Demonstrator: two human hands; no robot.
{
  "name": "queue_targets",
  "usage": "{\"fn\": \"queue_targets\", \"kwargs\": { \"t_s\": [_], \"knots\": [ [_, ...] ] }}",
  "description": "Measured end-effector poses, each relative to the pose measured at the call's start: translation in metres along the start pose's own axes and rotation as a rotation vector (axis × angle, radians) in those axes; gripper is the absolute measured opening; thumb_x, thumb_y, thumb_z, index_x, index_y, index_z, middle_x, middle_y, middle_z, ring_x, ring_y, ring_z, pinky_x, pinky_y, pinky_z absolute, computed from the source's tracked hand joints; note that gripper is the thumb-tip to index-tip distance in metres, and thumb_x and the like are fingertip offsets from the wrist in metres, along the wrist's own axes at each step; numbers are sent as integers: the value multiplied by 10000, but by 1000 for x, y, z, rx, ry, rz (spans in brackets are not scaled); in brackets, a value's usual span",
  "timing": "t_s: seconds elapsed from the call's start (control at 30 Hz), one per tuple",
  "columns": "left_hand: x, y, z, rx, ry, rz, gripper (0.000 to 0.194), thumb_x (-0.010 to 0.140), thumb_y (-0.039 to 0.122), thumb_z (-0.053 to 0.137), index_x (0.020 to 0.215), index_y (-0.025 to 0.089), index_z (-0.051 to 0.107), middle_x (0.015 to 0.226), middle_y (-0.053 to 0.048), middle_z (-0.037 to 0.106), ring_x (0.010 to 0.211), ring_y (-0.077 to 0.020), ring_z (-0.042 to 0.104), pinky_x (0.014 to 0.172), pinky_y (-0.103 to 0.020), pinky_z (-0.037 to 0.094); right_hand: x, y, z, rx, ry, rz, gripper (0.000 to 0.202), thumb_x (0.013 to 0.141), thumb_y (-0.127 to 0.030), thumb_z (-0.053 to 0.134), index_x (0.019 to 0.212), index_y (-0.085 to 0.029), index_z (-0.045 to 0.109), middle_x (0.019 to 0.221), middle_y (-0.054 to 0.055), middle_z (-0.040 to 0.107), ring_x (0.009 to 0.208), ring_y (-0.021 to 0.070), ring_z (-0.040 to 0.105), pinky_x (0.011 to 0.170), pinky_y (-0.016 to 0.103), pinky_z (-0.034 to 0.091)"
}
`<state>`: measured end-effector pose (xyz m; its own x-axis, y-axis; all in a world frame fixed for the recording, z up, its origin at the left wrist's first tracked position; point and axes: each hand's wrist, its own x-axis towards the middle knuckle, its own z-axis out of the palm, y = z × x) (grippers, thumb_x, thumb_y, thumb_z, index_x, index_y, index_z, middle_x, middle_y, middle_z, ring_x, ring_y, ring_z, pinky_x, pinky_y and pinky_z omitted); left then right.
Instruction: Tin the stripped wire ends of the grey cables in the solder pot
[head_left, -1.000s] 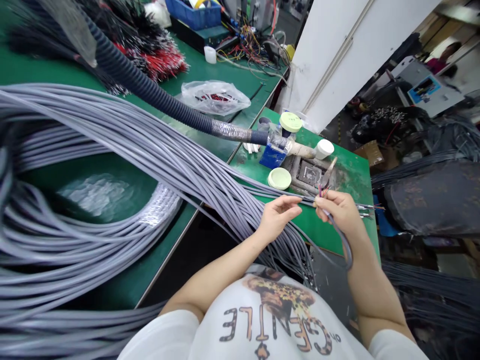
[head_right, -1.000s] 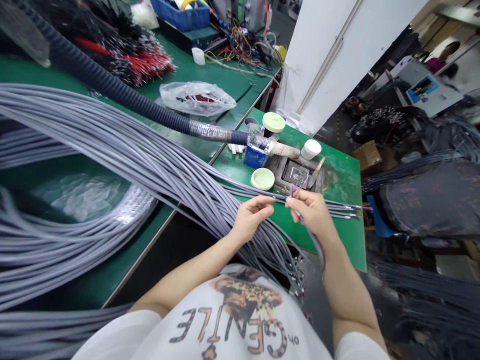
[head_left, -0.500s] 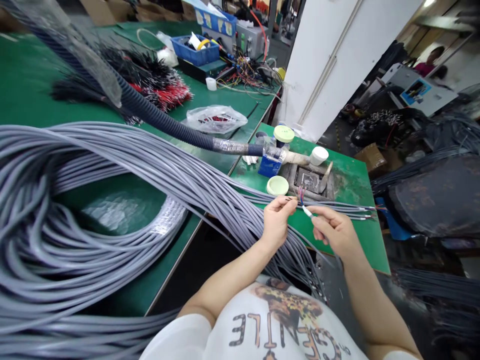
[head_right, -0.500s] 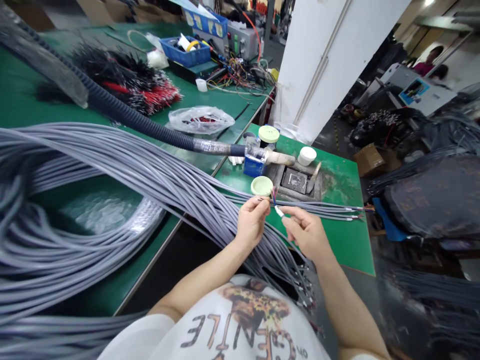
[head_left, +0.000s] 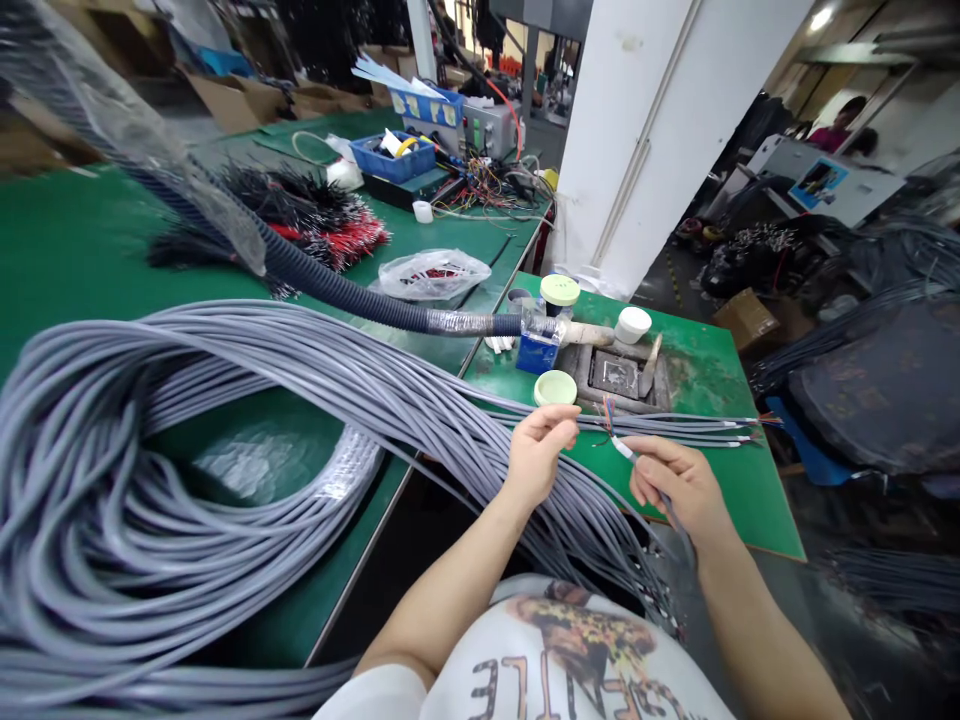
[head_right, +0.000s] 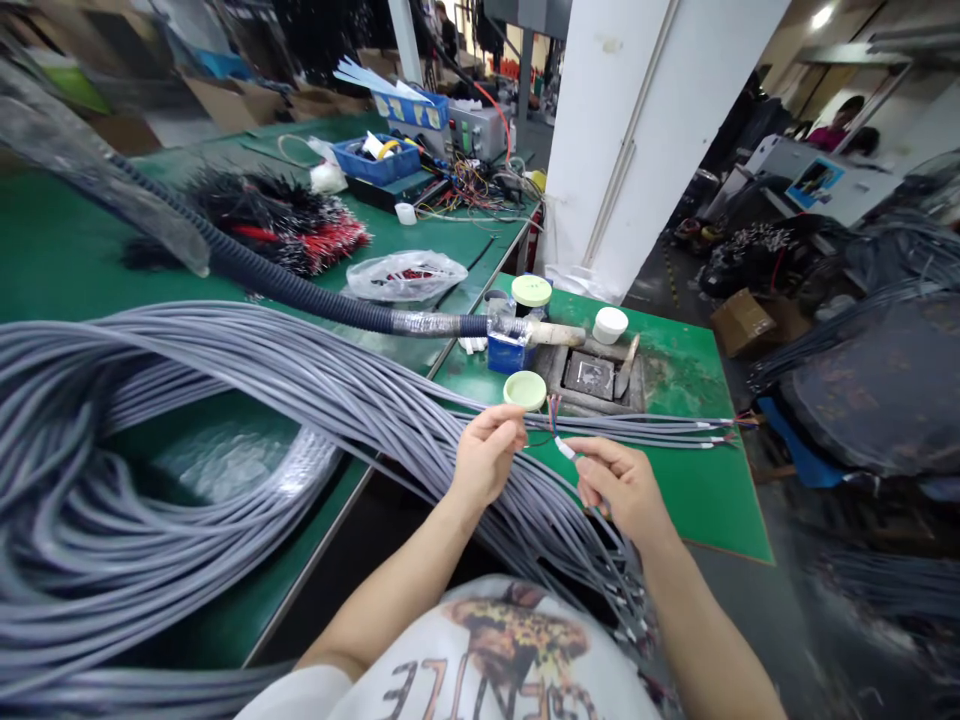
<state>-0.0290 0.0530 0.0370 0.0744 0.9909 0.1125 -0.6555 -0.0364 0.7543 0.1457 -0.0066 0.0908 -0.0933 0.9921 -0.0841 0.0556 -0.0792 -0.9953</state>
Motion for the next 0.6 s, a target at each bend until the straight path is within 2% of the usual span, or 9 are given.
{"fn": "queue_targets", "kwargs": {
  "t_s": [0.1,0.17,0.27,0.33,0.4,0.47,0.6],
  "knots": [
    [5,7,1,11,-41,-172,223,678,332,760,800,150,717,592,21,584,502,-52,441,519,-188,354,-1,0,3,-61,-34,57,325,854,-365,614,1093,-154,673,466,-48,482,414,77,395,410,209,276],
    [7,11,3,41,-84,-195,184,675,307,765,749,150,706,595,23,591,497,-47,431,513,-185,337,0,1,5,-91,-54,79,339,858,-373,610,1111,-155,668,479,-46,487,415,69,369,408,205,253],
    [10,15,4,83,-77,-63,157,668,279,781,687,150,692,641,7,615,578,-72,502,575,-199,381,-2,2,5,-119,-77,57,324,871,-365,598,1116,-166,671,486,-49,470,429,65,355,422,208,241],
    [13,16,2,67,21,66,182,651,280,798,643,153,669,630,14,598,598,-77,512,599,-205,394,-5,3,4,-123,-93,23,304,875,-349,595,1107,-171,680,489,-50,453,449,69,364,442,215,249],
    [17,18,-2,-21,133,115,227,644,302,806,616,157,634,572,39,546,535,-58,462,560,-195,368,-9,4,2,-110,-103,0,295,880,-336,591,1108,-174,683,490,-51,439,463,73,367,460,223,259],
    [19,18,-6,-89,122,17,260,659,347,795,623,154,625,515,52,498,473,-45,406,510,-187,326,-11,5,1,-92,-108,-5,293,883,-329,586,1113,-175,683,490,-52,433,466,75,363,470,228,262],
    [12,18,-6,-95,-212,-403,369,616,429,810,772,110,709,535,17,540,450,-36,397,460,-179,270,-10,3,3,-104,-131,20,296,883,-333,586,1114,-175,684,491,-50,442,458,77,361,468,230,267]
  ]
}}
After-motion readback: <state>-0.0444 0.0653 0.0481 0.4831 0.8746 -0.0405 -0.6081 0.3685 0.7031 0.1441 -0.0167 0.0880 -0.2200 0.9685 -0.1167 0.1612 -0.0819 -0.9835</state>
